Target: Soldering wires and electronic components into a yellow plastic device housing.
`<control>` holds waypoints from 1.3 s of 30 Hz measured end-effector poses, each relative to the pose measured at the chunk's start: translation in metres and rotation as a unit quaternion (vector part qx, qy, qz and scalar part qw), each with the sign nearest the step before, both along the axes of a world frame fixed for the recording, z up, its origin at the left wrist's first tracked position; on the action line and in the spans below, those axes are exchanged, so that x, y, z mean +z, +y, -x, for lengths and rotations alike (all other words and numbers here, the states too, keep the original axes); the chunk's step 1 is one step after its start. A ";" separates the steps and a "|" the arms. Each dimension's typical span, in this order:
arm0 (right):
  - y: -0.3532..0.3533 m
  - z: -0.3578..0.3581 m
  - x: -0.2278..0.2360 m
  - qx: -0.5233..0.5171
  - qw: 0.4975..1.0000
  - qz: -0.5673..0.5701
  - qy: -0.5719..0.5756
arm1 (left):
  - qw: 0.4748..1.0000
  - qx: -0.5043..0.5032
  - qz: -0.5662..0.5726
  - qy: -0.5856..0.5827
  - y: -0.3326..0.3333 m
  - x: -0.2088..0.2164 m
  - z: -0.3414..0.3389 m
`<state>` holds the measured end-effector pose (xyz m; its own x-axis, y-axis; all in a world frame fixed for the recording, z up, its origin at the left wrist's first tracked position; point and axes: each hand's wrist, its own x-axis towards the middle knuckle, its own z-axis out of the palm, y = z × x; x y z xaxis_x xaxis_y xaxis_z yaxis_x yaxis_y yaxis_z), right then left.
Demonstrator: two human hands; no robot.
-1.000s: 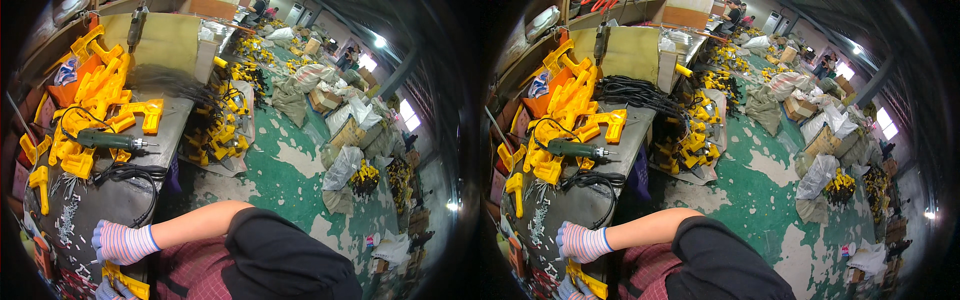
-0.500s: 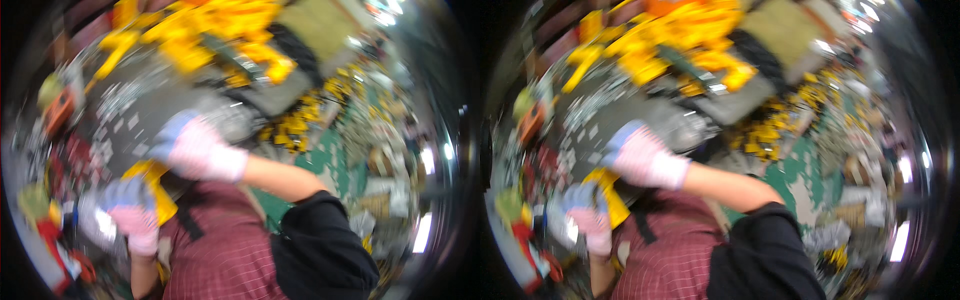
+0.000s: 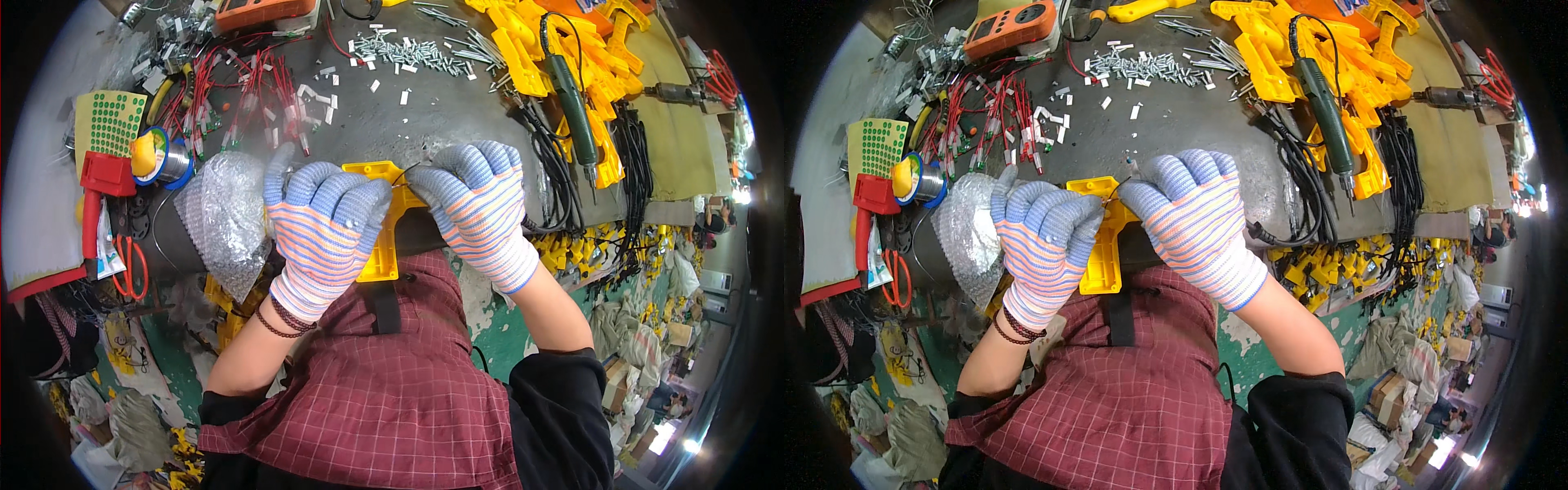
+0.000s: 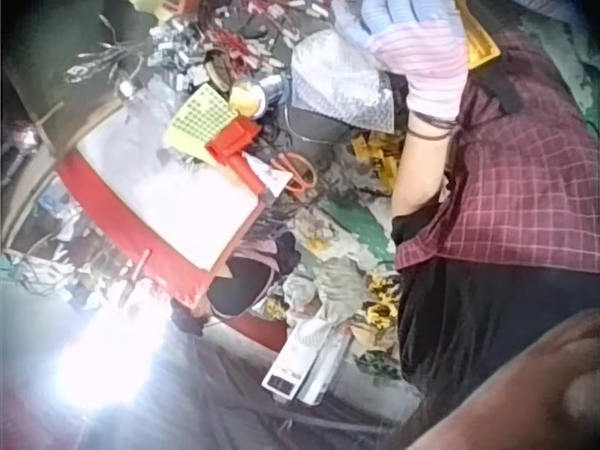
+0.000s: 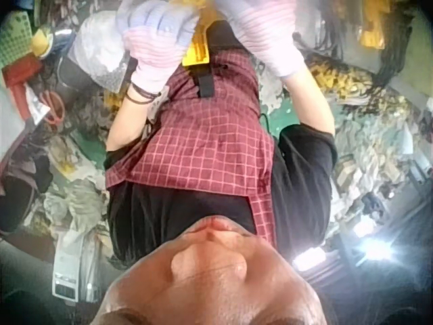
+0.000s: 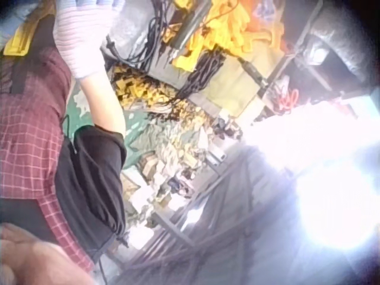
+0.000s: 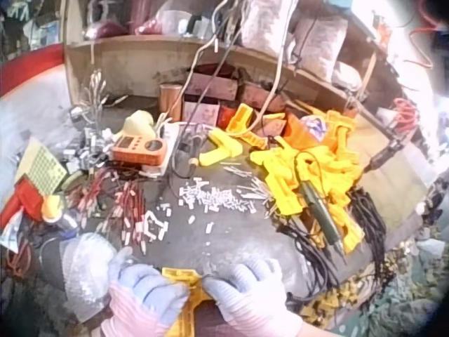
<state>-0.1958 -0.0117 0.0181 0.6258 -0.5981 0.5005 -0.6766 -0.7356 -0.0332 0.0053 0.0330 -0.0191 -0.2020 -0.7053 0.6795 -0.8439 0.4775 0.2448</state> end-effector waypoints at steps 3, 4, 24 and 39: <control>0.000 -0.002 -0.002 0.006 1.000 -0.001 -0.009 | 1.000 0.024 -0.011 -0.012 0.006 -0.002 0.003; -0.001 0.001 -0.005 0.005 1.000 -0.001 -0.011 | 0.999 0.046 -0.020 -0.020 0.007 -0.002 0.005; 0.000 0.000 0.020 -0.013 0.962 -0.265 -0.059 | 1.000 -0.002 0.007 0.002 0.002 -0.007 -0.002; -0.010 -0.004 0.012 0.040 0.971 -0.235 0.013 | 1.000 0.003 -0.012 0.020 0.005 -0.008 0.000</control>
<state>-0.1913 -0.0222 0.0299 0.6882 -0.7058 0.1678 -0.6230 -0.6935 -0.3619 0.0056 0.0378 -0.0266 -0.1698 -0.7228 0.6699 -0.8359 0.4656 0.2906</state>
